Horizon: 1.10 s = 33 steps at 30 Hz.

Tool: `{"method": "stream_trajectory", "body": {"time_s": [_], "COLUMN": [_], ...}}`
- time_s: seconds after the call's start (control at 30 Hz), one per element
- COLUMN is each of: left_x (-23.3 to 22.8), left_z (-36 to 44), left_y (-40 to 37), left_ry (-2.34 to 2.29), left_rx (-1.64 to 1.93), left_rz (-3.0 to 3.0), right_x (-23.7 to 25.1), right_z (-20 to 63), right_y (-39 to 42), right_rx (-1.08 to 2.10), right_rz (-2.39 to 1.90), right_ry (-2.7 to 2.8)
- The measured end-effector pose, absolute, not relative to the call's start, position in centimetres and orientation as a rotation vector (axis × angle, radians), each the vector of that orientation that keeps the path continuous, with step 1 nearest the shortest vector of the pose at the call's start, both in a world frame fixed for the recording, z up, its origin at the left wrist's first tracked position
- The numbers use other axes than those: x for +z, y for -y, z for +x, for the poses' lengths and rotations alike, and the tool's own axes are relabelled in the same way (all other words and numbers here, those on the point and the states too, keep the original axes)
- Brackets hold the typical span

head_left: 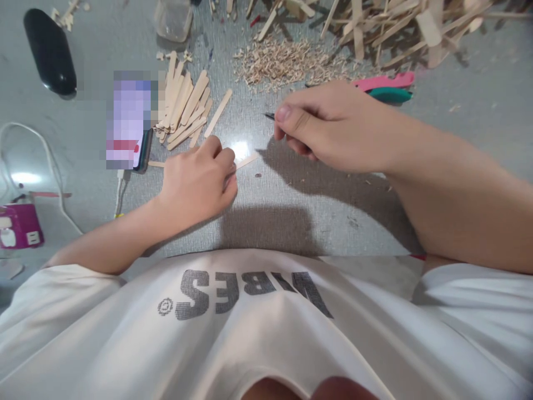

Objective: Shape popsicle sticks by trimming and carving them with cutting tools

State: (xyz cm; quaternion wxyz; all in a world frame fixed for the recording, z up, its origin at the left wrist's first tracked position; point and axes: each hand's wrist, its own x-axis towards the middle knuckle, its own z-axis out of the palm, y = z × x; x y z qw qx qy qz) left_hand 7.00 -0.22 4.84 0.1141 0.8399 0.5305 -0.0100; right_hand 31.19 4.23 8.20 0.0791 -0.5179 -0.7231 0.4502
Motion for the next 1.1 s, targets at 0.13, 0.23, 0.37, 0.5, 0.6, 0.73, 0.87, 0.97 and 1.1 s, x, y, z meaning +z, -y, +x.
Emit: {"method": "stream_trajectory", "body": {"time_s": [0.13,0.23,0.37,0.5,0.6,0.73,0.87,0.97,1.1], "left_x": [4.9,4.1,3.6,4.2,4.5,3.9,4.0,4.8,5.0], "left_z": [6.3,6.2,6.5,6.7,6.7,6.6,6.2,5.6,4.9], "left_y": [0.1,0.4,0.5,0.1,0.0,0.7,0.6,-0.9,-3.3], "left_ry": [-1.526,-1.513,-1.527,-1.544,-1.536,-1.48,-1.437,-1.258,-0.93], "left_rx": [-0.175,-0.226,-0.217,-0.242,-0.242,-0.061,0.008,-0.08,-0.079], "left_rz": [2.581,2.651,2.687,2.537,2.366,2.259,2.203,2.291,2.526], "right_x": [7.9,7.7,7.3,7.1,7.4,8.4,8.9,8.5,7.6], "right_z": [31.1,30.9,30.7,30.5,30.5,30.6,30.8,31.1,31.2], "right_y": [-4.4,-4.4,-4.5,-4.4,-4.0,-3.3,-2.9,-2.5,-1.6], "right_rx": [1.366,1.366,1.367,1.283,1.311,1.409,1.384,1.376,1.512], "right_rz": [-1.609,-1.596,-1.584,-1.607,-1.595,-1.537,-1.559,-1.596,-1.639], "right_ry": [2.177,2.208,2.242,2.311,2.338,2.318,2.279,2.27,2.266]}}
